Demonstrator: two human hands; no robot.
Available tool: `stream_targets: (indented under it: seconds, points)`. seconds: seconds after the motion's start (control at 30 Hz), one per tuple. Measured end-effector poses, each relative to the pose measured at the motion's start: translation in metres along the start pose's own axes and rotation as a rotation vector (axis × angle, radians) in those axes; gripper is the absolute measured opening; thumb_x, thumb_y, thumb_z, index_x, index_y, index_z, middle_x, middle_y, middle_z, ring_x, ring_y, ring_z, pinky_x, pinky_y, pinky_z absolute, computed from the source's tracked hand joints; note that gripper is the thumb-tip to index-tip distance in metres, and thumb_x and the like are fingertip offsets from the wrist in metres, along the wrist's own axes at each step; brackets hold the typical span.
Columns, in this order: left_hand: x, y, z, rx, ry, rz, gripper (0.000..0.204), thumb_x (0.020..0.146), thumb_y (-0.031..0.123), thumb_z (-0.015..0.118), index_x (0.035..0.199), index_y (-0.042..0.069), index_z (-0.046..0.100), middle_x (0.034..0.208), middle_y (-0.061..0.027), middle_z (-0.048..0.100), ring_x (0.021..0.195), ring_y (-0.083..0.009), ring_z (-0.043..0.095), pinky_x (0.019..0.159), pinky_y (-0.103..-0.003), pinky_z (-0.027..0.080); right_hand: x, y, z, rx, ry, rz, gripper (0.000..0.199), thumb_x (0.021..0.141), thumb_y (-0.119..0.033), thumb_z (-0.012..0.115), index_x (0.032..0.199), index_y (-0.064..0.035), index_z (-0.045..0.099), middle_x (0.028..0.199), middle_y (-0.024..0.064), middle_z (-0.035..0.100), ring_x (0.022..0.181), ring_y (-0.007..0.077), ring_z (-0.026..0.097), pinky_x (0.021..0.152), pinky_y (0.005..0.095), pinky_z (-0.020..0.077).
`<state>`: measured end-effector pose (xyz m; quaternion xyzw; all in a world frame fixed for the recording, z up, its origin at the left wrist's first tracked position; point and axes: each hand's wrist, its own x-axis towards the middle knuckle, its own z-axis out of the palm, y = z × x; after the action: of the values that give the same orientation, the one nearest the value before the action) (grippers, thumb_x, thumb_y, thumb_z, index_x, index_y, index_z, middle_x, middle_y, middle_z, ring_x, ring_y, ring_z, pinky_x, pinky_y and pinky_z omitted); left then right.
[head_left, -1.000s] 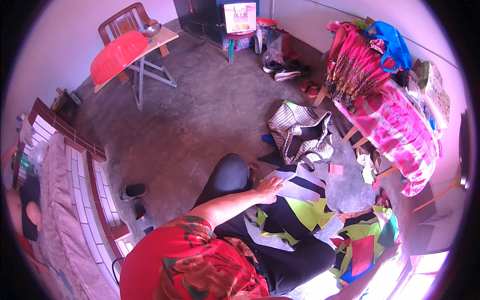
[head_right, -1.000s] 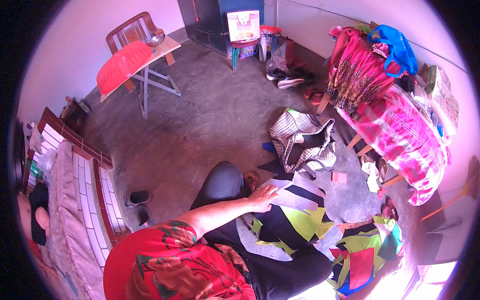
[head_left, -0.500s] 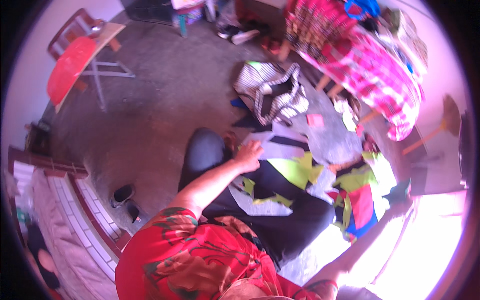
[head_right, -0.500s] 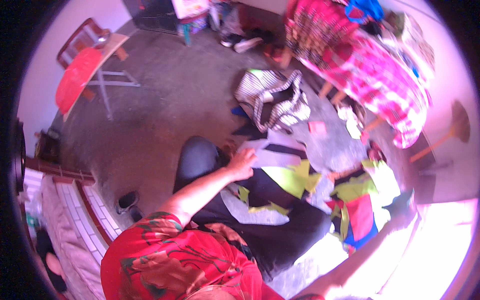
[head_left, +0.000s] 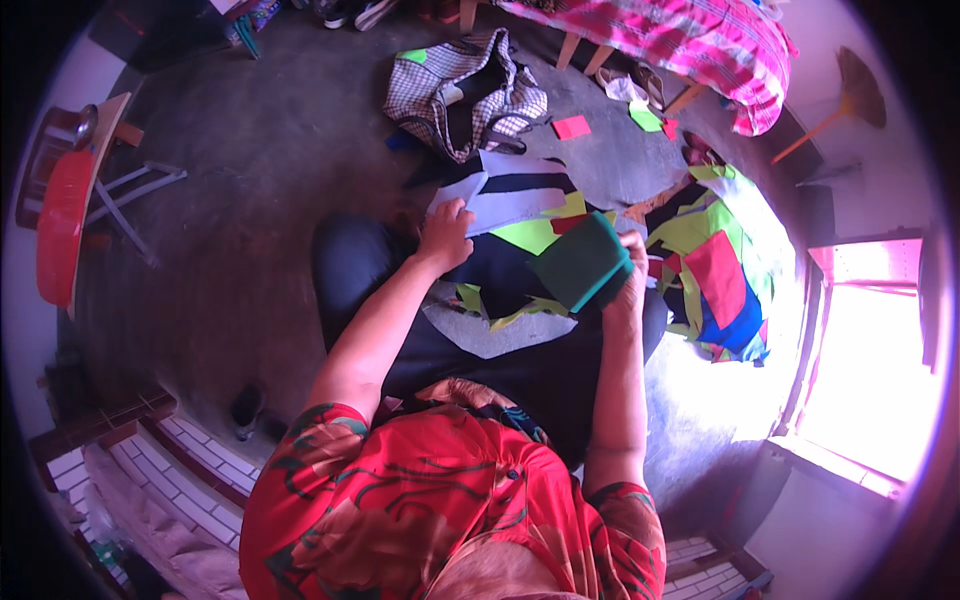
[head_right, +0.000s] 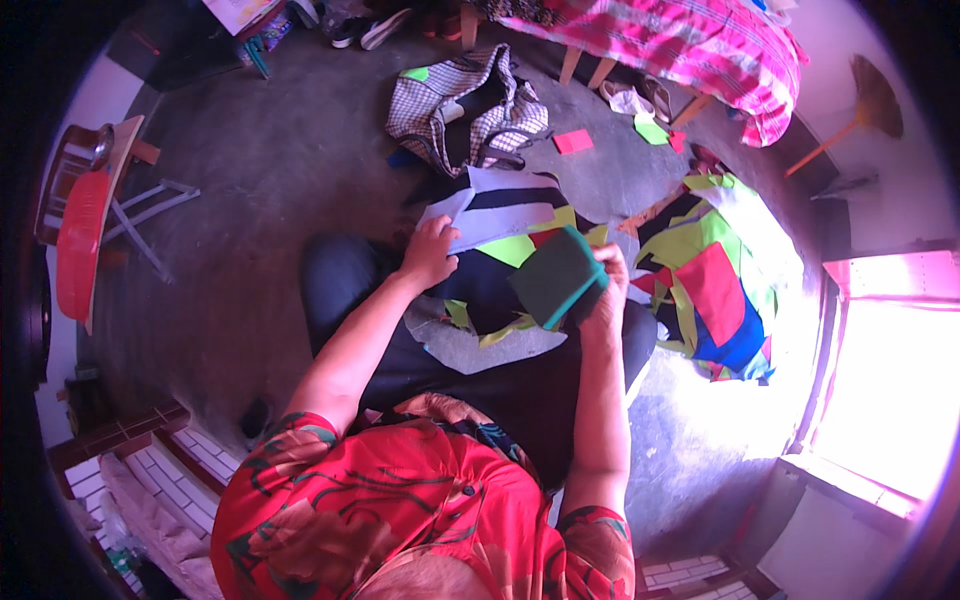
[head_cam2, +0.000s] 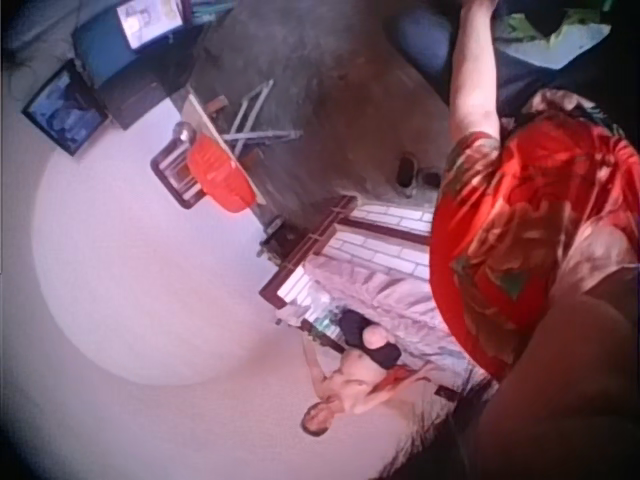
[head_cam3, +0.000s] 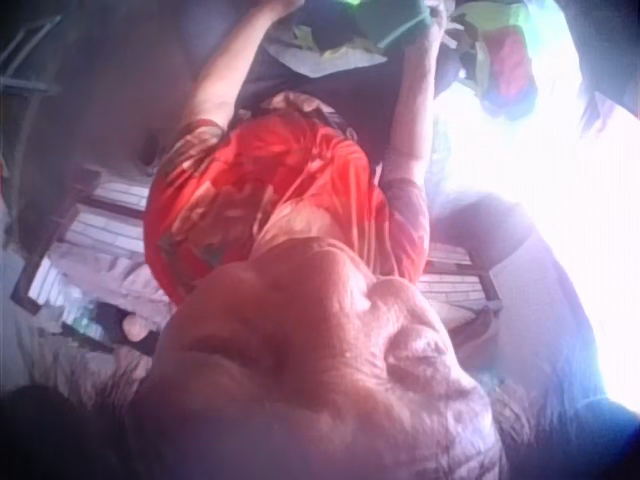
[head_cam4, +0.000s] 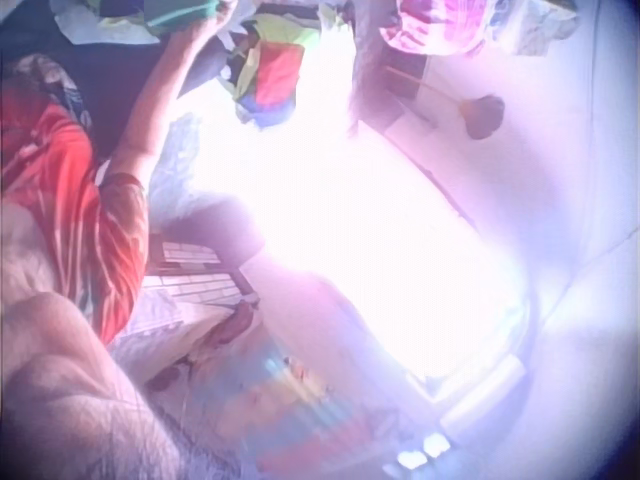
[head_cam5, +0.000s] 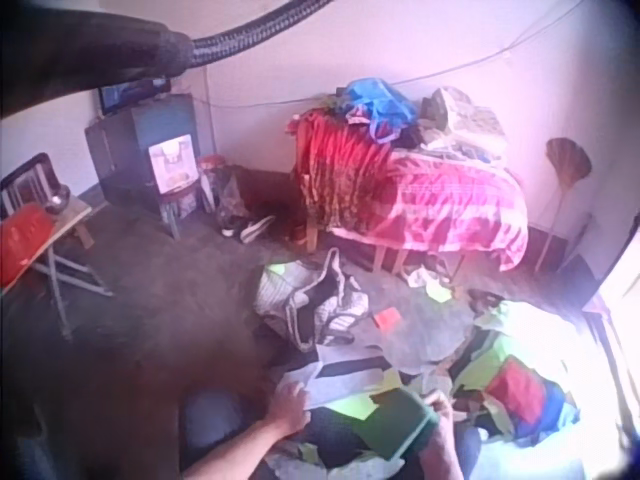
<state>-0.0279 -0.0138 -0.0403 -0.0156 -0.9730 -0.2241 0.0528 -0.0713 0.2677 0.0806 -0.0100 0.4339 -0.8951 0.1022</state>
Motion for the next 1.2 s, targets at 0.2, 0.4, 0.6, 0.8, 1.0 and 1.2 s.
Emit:
stream_targets:
  seconds: [0.2, 0.4, 0.6, 0.8, 1.0, 1.2]
  points:
    - [0.006, 0.03, -0.028, -0.191, 0.127, 0.054, 0.046, 0.067, 0.009, 0.073, 0.109, 0.009, 0.054, 0.12, -0.013, 0.05, 0.116, -0.0316, 0.047, 0.097, -0.042, 0.039, 0.0, 0.028, -0.014, 0.03, -0.167, 0.21, 0.012, 0.084, -0.009, 0.065, 0.085, -0.0062, 0.054, 0.085, 0.0106, 0.067, 0.072, 0.0164, 0.065, 0.066, 0.0296, 0.0552]
    - [-0.002, 0.066, -0.06, -0.858, -0.218, 0.042, 0.062, 0.076, 0.02, 0.071, 0.131, 0.012, 0.045, 0.127, -0.0075, 0.051, 0.121, -0.0216, 0.047, 0.101, -0.041, 0.037, 0.0, 0.028, -0.003, -0.037, -0.308, 0.4, 0.012, 0.084, -0.008, 0.065, 0.089, -0.0062, 0.055, 0.085, 0.0086, 0.066, 0.072, 0.0133, 0.064, 0.063, 0.0268, 0.0532]
    - [-0.015, 0.081, -0.064, -1.2, -0.499, -0.068, 0.054, 0.081, 0.019, 0.07, 0.129, 0.006, 0.048, 0.115, -0.0049, 0.057, 0.107, -0.0138, 0.053, 0.094, -0.03, 0.042, -0.005, 0.045, 0.005, -0.227, -0.346, 0.468, 0.012, 0.084, -0.005, 0.063, 0.092, -0.0072, 0.055, 0.083, 0.0017, 0.061, 0.069, 0.0079, 0.059, 0.061, 0.0221, 0.0499]
    - [-0.021, 0.067, -0.046, -1.382, -0.407, -0.316, 0.027, 0.09, 0.022, 0.061, 0.11, 0.003, 0.06, 0.096, 0.0021, 0.062, 0.088, -0.0056, 0.055, 0.081, -0.024, 0.046, -0.002, 0.052, 0.009, -0.486, -0.233, 0.403, 0.022, 0.079, 0.006, 0.057, 0.097, -0.0057, 0.057, 0.088, 0.0014, 0.062, 0.076, 0.0102, 0.06, 0.067, 0.024, 0.0504]
    - [-0.018, 0.066, -0.054, -1.556, -0.372, -0.54, 0.031, 0.091, 0.026, 0.062, 0.112, 0.004, 0.06, 0.099, -0.0007, 0.064, 0.088, -0.0093, 0.06, 0.08, -0.025, 0.049, -0.011, 0.047, 0.037, -1.411, -0.375, -0.385, 0.062, 0.059, 0.014, 0.053, 0.112, -0.0171, 0.06, 0.12, 0.0116, 0.054, 0.11, 0.0327, 0.055, 0.083, 0.0391, 0.051]
    - [-0.019, 0.047, -0.032, -1.666, -0.369, -0.644, 0.025, 0.091, 0.022, 0.061, 0.109, 0.005, 0.061, 0.098, -0.0031, 0.065, 0.085, -0.0111, 0.063, 0.078, -0.026, 0.051, -0.013, 0.051, 0.039, -1.428, -0.596, -0.541, 0.045, 0.058, 0.007, 0.057, 0.095, -0.0165, 0.067, 0.113, 0.008, 0.058, 0.103, 0.0288, 0.057, 0.085, 0.0377, 0.0498]
